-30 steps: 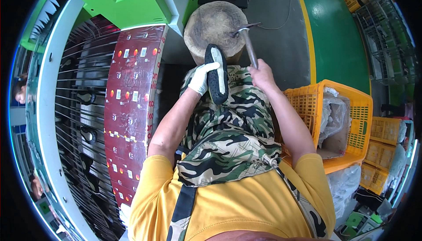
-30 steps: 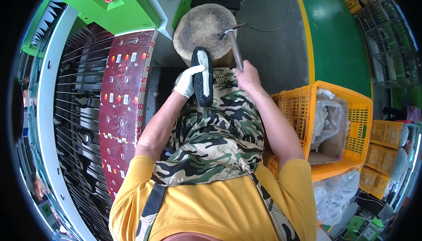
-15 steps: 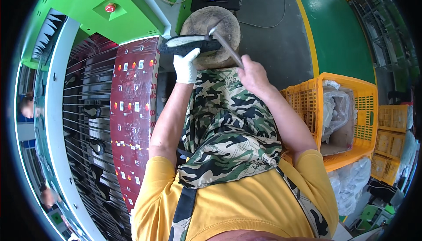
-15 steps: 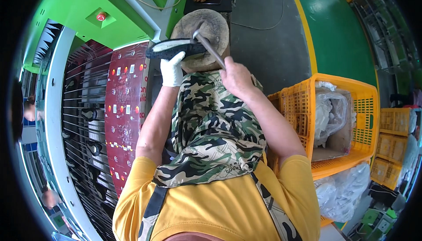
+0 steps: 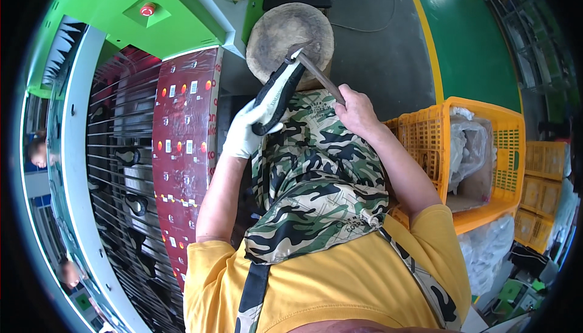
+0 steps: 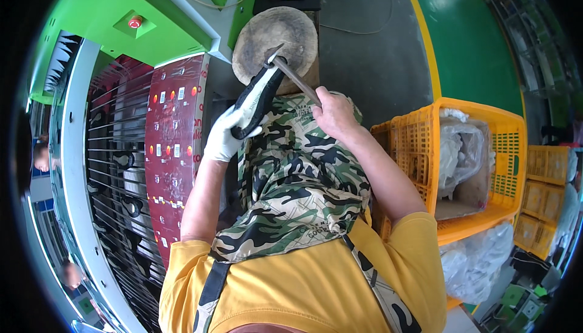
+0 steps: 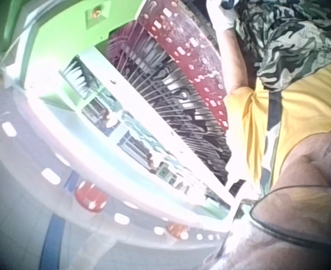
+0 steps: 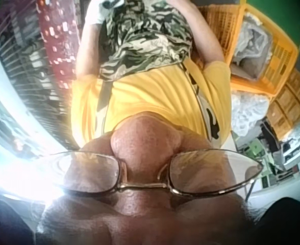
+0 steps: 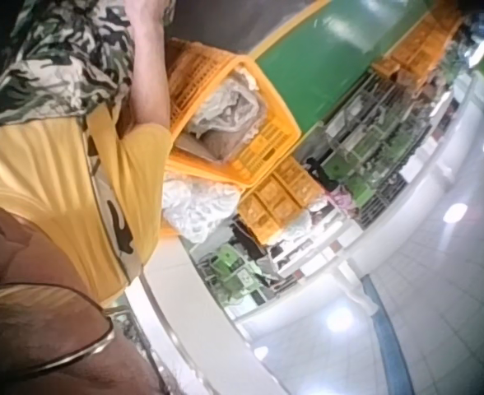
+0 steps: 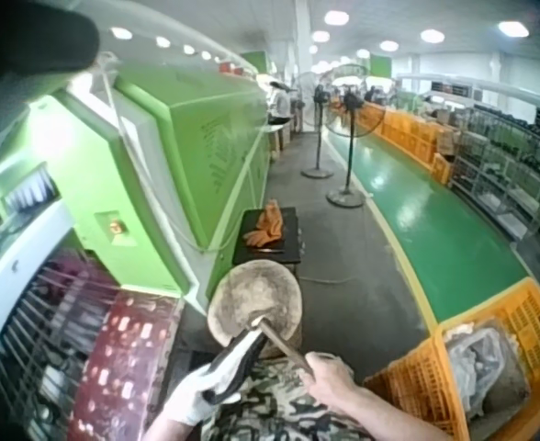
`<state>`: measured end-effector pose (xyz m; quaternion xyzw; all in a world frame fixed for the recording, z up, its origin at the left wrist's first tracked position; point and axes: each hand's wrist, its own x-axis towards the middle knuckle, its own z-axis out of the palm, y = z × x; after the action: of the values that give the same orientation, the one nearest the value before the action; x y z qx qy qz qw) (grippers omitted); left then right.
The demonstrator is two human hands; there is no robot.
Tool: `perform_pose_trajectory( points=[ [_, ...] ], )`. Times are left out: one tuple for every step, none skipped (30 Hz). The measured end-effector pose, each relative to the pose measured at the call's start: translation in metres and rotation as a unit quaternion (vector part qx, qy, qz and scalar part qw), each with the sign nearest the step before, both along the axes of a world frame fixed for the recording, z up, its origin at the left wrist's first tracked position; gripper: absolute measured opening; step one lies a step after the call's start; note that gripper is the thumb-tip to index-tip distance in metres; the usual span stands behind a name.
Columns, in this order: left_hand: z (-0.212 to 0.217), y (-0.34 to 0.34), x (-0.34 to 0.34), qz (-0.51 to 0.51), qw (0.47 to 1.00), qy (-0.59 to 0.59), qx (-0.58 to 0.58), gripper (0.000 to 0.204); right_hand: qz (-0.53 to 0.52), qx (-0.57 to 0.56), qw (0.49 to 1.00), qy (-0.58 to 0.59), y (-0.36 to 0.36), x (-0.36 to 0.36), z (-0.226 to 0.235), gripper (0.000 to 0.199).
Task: The worker is using a hammer to beat and shape the soles of shoes on a wooden block before placing them onto a conveyor belt.
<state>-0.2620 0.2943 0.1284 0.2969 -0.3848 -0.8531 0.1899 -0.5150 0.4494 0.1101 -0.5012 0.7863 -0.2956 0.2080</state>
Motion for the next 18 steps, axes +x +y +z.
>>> perform_pose_trajectory(
  points=[
    [-0.005, 0.003, 0.001, -0.026, 0.999, -0.038, 0.002, 0.058, 0.01, -0.018, 1.0, -0.002, -0.002, 0.0, -0.003, 0.024],
    [-0.011, 0.01, 0.0, -0.002, 0.998, -0.054, 0.011, 0.057, 0.02, -0.036, 0.999, -0.004, -0.005, 0.0, -0.005, 0.024],
    [-0.014, 0.013, -0.002, 0.002, 0.999, -0.043, 0.016, 0.055, 0.02, -0.035, 0.999, -0.002, -0.007, -0.002, 0.0, 0.024],
    [-0.014, 0.016, -0.004, 0.027, 0.999, -0.047, 0.003, 0.054, 0.014, -0.052, 0.998, -0.03, -0.011, -0.003, 0.012, 0.024],
    [-0.013, 0.02, -0.007, 0.052, 0.997, -0.051, -0.011, 0.053, 0.008, -0.069, 0.996, -0.058, -0.014, -0.004, 0.025, 0.025],
    [-0.009, 0.023, -0.01, 0.052, 0.997, -0.05, -0.009, 0.053, -0.016, -0.091, 0.995, -0.037, -0.016, -0.003, 0.043, 0.029],
    [-0.003, 0.026, -0.011, 0.054, 0.995, -0.081, -0.028, 0.053, -0.038, -0.146, 0.987, -0.05, -0.017, 0.001, 0.067, 0.028],
    [0.002, 0.029, -0.012, 0.054, 0.991, -0.112, -0.046, 0.052, -0.045, -0.217, 0.975, -0.024, -0.019, 0.0, 0.08, 0.027],
    [0.004, 0.031, -0.013, 0.055, 0.991, -0.111, -0.044, 0.052, -0.051, -0.287, 0.957, 0.002, -0.022, -0.002, 0.09, 0.027],
    [0.005, 0.033, -0.015, 0.057, 0.99, -0.119, -0.056, 0.053, -0.048, -0.307, 0.95, -0.008, -0.023, -0.001, 0.104, 0.027],
    [0.005, 0.034, -0.016, 0.058, 0.988, -0.128, -0.069, 0.053, -0.046, -0.327, 0.944, -0.019, -0.024, 0.0, 0.112, 0.027],
    [0.006, 0.034, -0.017, 0.057, 0.988, -0.125, -0.068, 0.053, -0.05, -0.342, 0.938, -0.019, -0.024, 0.002, 0.108, 0.026],
    [0.006, 0.034, -0.019, 0.057, 0.989, -0.118, -0.061, 0.054, -0.054, -0.365, 0.929, -0.027, -0.025, 0.002, 0.089, 0.025],
    [0.007, 0.034, -0.02, 0.058, 0.991, -0.112, -0.055, 0.055, -0.058, -0.345, 0.937, 0.012, -0.023, 0.001, 0.057, 0.025],
    [0.009, 0.033, -0.02, 0.057, 0.991, -0.11, -0.054, 0.055, -0.06, -0.323, 0.943, 0.05, -0.02, -0.001, 0.03, 0.025],
    [0.01, 0.034, -0.018, 0.057, 0.99, -0.118, -0.058, 0.055, -0.036, -0.124, 0.989, 0.066, -0.013, -0.004, 0.021, 0.028],
    [0.01, 0.034, -0.019, 0.057, 0.989, -0.125, -0.063, 0.055, 0.025, -0.018, 0.992, 0.124, -0.012, -0.016, 0.009, 0.028],
    [0.008, 0.031, -0.018, 0.066, 0.99, -0.118, -0.05, 0.055, -0.004, -0.072, 0.992, 0.099, -0.013, -0.014, 0.021, 0.028]
  ],
)
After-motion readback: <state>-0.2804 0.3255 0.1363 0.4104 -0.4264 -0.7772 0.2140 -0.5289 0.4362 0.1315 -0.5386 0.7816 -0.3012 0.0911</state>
